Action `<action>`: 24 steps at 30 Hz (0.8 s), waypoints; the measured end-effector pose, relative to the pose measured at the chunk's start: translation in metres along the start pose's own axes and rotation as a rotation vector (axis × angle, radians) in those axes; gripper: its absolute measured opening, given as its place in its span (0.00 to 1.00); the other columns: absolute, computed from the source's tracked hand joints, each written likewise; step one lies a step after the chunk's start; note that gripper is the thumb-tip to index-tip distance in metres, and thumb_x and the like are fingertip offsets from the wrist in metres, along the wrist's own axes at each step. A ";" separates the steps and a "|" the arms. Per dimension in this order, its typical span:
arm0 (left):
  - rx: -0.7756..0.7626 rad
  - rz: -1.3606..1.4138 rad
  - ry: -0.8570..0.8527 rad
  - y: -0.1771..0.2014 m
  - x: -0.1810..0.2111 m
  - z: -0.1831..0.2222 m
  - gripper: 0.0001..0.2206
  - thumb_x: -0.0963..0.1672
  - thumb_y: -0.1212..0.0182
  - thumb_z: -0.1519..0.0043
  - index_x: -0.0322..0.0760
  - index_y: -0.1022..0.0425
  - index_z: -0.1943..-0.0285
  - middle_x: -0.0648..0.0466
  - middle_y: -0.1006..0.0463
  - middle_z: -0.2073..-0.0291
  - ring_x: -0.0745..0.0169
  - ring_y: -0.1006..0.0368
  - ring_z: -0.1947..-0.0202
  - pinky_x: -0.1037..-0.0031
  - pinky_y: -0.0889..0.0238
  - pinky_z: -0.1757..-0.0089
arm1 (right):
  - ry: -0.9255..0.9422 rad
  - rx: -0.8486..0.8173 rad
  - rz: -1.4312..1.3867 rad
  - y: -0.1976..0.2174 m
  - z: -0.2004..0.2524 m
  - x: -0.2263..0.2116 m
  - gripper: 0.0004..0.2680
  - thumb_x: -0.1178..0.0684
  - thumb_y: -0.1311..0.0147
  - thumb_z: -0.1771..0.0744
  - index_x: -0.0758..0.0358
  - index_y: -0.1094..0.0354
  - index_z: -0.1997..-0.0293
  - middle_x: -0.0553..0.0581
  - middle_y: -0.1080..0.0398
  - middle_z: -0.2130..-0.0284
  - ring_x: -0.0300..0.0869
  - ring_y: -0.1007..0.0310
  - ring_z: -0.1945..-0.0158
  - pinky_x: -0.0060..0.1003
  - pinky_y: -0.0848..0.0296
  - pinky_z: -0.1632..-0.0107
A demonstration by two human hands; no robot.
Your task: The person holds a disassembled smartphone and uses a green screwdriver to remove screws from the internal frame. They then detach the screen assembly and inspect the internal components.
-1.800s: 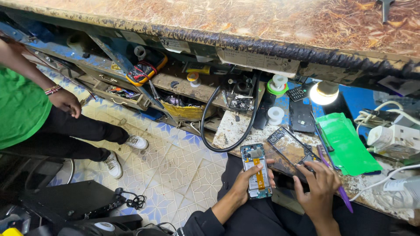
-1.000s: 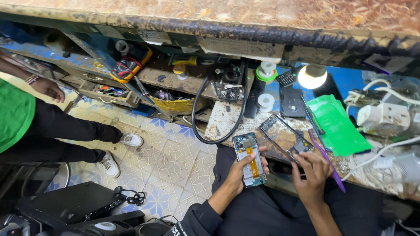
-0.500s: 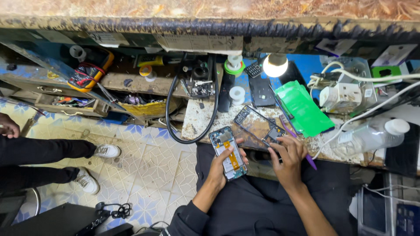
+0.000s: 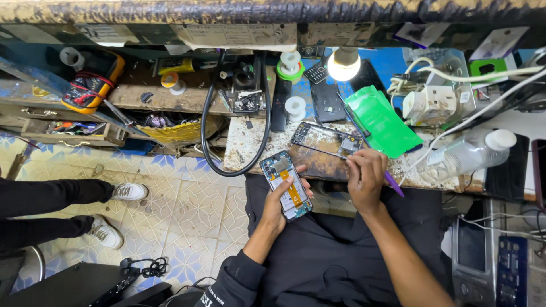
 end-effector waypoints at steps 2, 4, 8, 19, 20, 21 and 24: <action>-0.005 0.006 0.004 -0.001 0.002 0.001 0.26 0.46 0.41 0.38 0.22 0.32 0.33 0.34 0.20 0.66 0.39 0.18 0.67 0.52 0.22 0.61 | 0.004 0.013 0.011 0.002 0.001 0.000 0.05 0.54 0.44 0.29 0.64 0.28 0.58 0.56 0.31 0.62 0.55 0.31 0.56 0.49 0.31 0.47; -0.007 0.015 0.006 -0.002 0.002 0.002 0.26 0.45 0.41 0.38 0.22 0.32 0.33 0.33 0.20 0.66 0.38 0.18 0.67 0.52 0.22 0.62 | 0.010 0.022 0.020 0.003 0.004 -0.001 0.05 0.54 0.46 0.28 0.64 0.28 0.58 0.57 0.32 0.62 0.55 0.32 0.57 0.49 0.31 0.49; -0.009 0.012 0.003 -0.004 0.004 0.003 0.26 0.46 0.41 0.38 0.22 0.32 0.33 0.34 0.20 0.65 0.39 0.18 0.66 0.52 0.22 0.61 | -0.031 0.080 -0.032 0.007 0.010 0.009 0.07 0.53 0.48 0.28 0.65 0.30 0.58 0.58 0.33 0.61 0.54 0.32 0.57 0.47 0.31 0.49; -0.053 0.063 -0.011 -0.004 0.002 0.001 0.27 0.46 0.43 0.36 0.22 0.34 0.32 0.33 0.20 0.65 0.39 0.18 0.65 0.51 0.22 0.60 | -0.056 0.146 -0.140 0.015 0.010 0.012 0.09 0.52 0.52 0.26 0.69 0.34 0.59 0.62 0.31 0.60 0.56 0.30 0.57 0.46 0.30 0.50; -0.059 0.064 -0.012 -0.005 0.001 0.000 0.27 0.47 0.44 0.36 0.22 0.34 0.31 0.33 0.20 0.65 0.39 0.18 0.65 0.52 0.22 0.60 | -0.040 0.173 -0.188 0.017 0.008 0.011 0.10 0.52 0.53 0.26 0.70 0.34 0.60 0.64 0.31 0.61 0.56 0.29 0.57 0.45 0.30 0.50; -0.065 0.064 -0.013 -0.005 0.001 0.000 0.27 0.48 0.45 0.35 0.22 0.34 0.31 0.33 0.20 0.64 0.39 0.18 0.64 0.52 0.22 0.60 | -0.024 0.201 -0.236 0.020 0.007 0.010 0.11 0.51 0.53 0.26 0.72 0.35 0.60 0.65 0.31 0.62 0.56 0.29 0.58 0.45 0.30 0.50; -0.071 0.059 -0.011 -0.006 0.002 0.001 0.28 0.50 0.46 0.34 0.22 0.34 0.31 0.34 0.20 0.65 0.39 0.18 0.64 0.52 0.21 0.60 | -0.027 0.226 -0.251 0.033 0.001 -0.001 0.11 0.51 0.52 0.27 0.72 0.35 0.60 0.64 0.31 0.62 0.54 0.30 0.58 0.44 0.30 0.50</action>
Point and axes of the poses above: each hand's wrist, its own z-axis away from the middle knuckle, its own y-axis out of the back of the hand, x = y × z, the point moved 8 cm from there along -z, towards the middle knuckle
